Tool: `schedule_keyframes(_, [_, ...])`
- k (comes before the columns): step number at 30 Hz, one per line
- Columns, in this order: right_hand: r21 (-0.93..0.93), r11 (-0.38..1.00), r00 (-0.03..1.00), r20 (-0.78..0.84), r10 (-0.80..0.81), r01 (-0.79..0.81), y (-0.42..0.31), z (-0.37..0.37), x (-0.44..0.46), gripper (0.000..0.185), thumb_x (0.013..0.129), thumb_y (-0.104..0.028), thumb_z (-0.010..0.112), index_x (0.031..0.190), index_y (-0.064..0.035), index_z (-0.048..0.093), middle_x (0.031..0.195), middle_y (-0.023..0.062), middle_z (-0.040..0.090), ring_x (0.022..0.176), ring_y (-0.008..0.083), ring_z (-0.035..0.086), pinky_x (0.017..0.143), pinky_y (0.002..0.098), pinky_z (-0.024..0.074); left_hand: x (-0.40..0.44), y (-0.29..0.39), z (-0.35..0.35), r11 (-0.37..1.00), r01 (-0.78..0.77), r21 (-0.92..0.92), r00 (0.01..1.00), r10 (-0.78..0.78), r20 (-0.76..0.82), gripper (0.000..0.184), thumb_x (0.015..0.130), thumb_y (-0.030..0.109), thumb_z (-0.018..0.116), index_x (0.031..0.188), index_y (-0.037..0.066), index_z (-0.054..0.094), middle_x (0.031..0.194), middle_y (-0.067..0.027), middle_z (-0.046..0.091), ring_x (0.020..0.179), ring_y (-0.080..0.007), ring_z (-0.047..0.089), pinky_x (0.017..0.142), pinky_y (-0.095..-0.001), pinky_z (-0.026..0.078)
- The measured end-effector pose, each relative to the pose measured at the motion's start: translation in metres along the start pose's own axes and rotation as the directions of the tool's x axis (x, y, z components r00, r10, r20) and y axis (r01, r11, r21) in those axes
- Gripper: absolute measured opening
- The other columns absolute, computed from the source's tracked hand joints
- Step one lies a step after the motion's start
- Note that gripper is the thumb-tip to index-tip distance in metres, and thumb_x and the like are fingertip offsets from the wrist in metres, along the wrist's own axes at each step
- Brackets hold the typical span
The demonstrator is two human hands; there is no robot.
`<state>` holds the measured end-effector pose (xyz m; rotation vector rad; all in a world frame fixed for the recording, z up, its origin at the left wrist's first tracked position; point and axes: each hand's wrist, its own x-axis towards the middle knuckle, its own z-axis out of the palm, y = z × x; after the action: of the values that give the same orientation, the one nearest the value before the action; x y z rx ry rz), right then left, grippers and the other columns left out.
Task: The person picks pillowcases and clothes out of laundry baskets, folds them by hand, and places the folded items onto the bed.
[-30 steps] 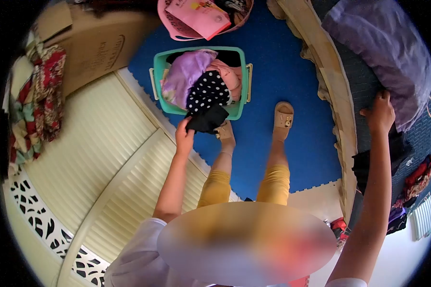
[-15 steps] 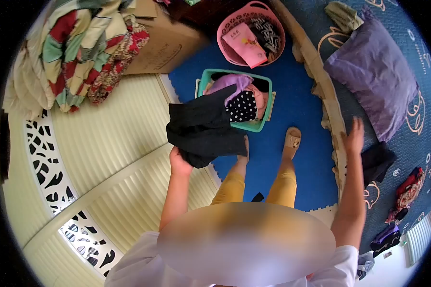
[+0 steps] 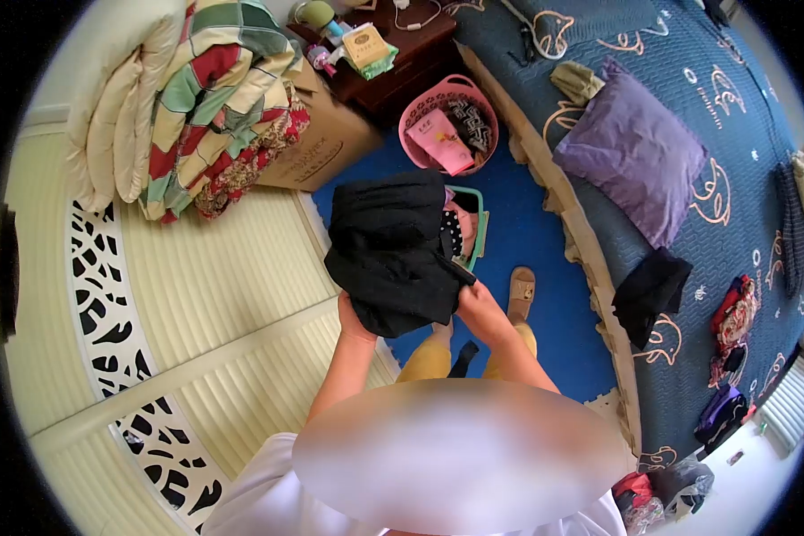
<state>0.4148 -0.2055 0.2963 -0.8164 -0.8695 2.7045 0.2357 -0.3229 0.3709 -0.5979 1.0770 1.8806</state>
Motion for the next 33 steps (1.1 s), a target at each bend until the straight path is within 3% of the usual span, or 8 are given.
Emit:
schedule_keyframes(1, [0.244,0.970,1.000,0.011,0.006,-0.009,-0.022,0.017,0.000,0.065,0.082,-0.026,0.069,0.134,-0.0058,0.038,0.121,0.0095,0.055,0.111,0.0203,0.053,0.093,0.0335,0.0432,-0.003,-0.001,-0.001,1.000,-0.001,-0.007,1.000,0.001,0.019,0.047,0.095,0.033,0.033,0.130,0.003,0.044,0.133,-0.0137,0.047,0.120,-0.0295,0.047,0.104,-0.0419,0.036])
schedule_keyframes(3, [0.438,0.899,1.000,-0.007,0.014,-0.010,-0.060,0.046,-0.001,0.041,0.086,-0.015,0.063,0.124,-0.0057,0.049,0.110,0.0043,0.061,0.096,0.0143,0.061,0.082,0.0289,0.0495,-0.011,0.000,0.005,0.940,0.175,-0.293,0.716,0.082,0.693,0.049,0.096,0.034,0.030,0.137,0.006,0.036,0.138,-0.0122,0.041,0.126,-0.0267,0.041,0.107,-0.0395,0.031])
schedule_keyframes(8, [-0.071,0.955,0.957,0.041,-0.287,0.289,-0.127,0.085,-0.021,0.018,0.085,-0.004,0.063,0.103,-0.0038,0.063,0.094,0.0000,0.062,0.089,0.0098,0.056,0.082,0.0228,0.0439,-0.024,0.024,0.026,0.977,-0.028,-0.210,0.726,0.164,0.668,0.053,0.097,0.038,0.034,0.142,0.011,0.027,0.144,-0.0088,0.033,0.132,-0.0252,0.032,0.111,-0.0385,0.024])
schedule_keyframes(12, [-0.627,0.473,0.763,0.340,-0.549,0.619,-0.185,0.118,-0.030,0.017,0.079,0.001,0.063,0.095,0.0008,0.060,0.088,0.0068,0.058,0.089,0.0164,0.056,0.081,0.0259,0.0419,-0.028,0.053,0.029,0.819,-0.509,0.266,0.704,0.218,0.676,0.058,0.090,0.021,0.056,0.141,0.007,0.029,0.142,-0.0094,0.036,0.129,-0.0221,0.036,0.109,-0.0354,0.027])
schedule_keyframes(19, [-0.671,0.009,0.538,0.586,-0.606,0.741,-0.247,0.191,-0.039,0.020,0.074,0.006,0.061,0.093,-0.0004,0.062,0.087,0.0098,0.060,0.083,0.0237,0.059,0.077,0.0288,0.0450,-0.029,0.100,-0.015,0.890,-0.403,0.215,0.822,0.248,0.513,0.028,0.091,0.016,0.055,0.117,0.005,0.055,0.121,-0.0066,0.056,0.114,-0.0140,0.050,0.098,-0.0272,0.039])
schedule_keyframes(26, [-0.626,-0.220,0.517,0.758,-0.397,0.748,-0.269,0.251,-0.038,0.022,0.072,0.004,0.063,0.094,-0.0024,0.062,0.088,0.0115,0.060,0.082,0.0295,0.058,0.073,0.0323,0.0462,-0.091,0.170,0.053,0.665,-0.692,0.279,0.662,0.432,0.613,0.024,0.090,0.013,0.054,0.112,0.004,0.056,0.117,-0.0051,0.059,0.108,-0.0141,0.053,0.092,-0.0279,0.040])
schedule_keyframes(29, [-0.574,-0.242,0.485,0.806,-0.340,0.782,-0.273,0.273,-0.033,0.021,0.074,0.001,0.063,0.094,-0.0028,0.063,0.088,0.0121,0.061,0.082,0.0300,0.058,0.072,0.0337,0.0465,-0.112,0.179,0.094,0.520,-0.836,0.176,0.422,0.403,0.812,0.036,0.087,0.014,0.059,0.121,0.004,0.052,0.118,-0.0056,0.058,0.111,-0.0173,0.052,0.096,-0.0302,0.038])
schedule_keyframes(33, [-0.542,-0.280,0.472,0.835,-0.282,0.792,-0.274,0.298,-0.024,0.021,0.077,-0.003,0.062,0.099,-0.0034,0.064,0.091,0.0128,0.062,0.083,0.0309,0.059,0.074,0.0340,0.0472,-0.117,0.181,0.127,0.140,-0.935,0.326,0.354,0.338,0.872,0.041,0.085,0.014,0.062,0.123,0.004,0.052,0.112,-0.0077,0.061,0.105,-0.0179,0.055,0.092,-0.0286,0.040])
